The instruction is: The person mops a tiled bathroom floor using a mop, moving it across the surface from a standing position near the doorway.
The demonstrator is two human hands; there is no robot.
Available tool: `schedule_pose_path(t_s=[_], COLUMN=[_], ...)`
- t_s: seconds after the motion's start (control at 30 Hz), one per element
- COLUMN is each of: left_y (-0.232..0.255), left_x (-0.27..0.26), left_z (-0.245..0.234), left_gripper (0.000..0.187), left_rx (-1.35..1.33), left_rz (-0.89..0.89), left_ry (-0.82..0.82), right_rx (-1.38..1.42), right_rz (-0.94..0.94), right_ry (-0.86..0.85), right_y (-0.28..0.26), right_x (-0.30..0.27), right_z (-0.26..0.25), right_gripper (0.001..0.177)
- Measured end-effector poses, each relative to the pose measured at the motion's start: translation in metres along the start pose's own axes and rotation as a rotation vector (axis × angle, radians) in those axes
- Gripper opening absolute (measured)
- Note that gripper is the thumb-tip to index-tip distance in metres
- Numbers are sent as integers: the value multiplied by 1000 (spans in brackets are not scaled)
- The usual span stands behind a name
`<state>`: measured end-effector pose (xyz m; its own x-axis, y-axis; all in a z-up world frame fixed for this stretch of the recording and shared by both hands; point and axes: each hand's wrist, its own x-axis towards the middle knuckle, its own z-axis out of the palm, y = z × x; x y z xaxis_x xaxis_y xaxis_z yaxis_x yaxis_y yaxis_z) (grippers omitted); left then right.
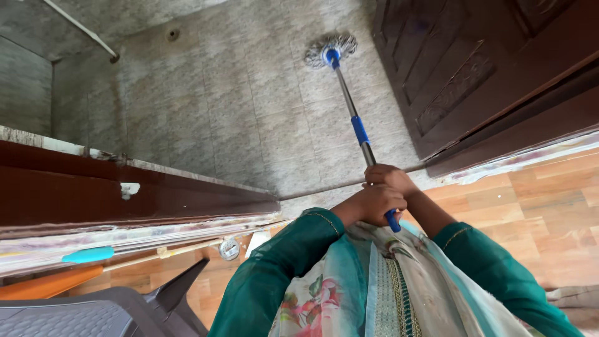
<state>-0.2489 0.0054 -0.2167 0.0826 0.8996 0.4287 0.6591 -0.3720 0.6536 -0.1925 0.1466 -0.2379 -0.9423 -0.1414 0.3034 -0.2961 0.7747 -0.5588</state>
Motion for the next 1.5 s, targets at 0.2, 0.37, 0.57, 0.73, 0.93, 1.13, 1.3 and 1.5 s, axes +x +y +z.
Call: schedule_pose_path(t_s=[0.2, 0.37, 0.57, 0.73, 0.93, 1.13, 1.3, 1.5], left_y=[63, 166, 299, 358, 347, 274, 175, 35], left_x=[58, 106, 178, 203, 206, 202, 212, 198], left_z=[34, 58, 87, 91, 90, 52, 18, 8], left_gripper=[11, 10, 21, 14, 22, 34, 36, 34], left_rx=[-88, -128, -238, -550, -579, -647, -485, -187], left_rz=[-27, 95, 181, 195, 240, 251, 249, -50], left_ry=[-35, 85, 242, 84, 17, 39, -47, -46], right_rx=[141, 399, 496, 330, 445, 411, 387, 691], right_rz=[92, -280, 105, -52, -547, -546, -501, -265], right_ry=[65, 337, 453, 383, 420, 530, 745, 888], right_y=[-41, -84, -145, -178, -140, -93, -21, 40], right_x=[-63, -137, -229, -252, -229, -169, -102, -33], right_z=[-67, -115, -187, -243, -231, -203, -153, -97], right_gripper=[15, 33, 27, 15, 10, 14, 16, 25])
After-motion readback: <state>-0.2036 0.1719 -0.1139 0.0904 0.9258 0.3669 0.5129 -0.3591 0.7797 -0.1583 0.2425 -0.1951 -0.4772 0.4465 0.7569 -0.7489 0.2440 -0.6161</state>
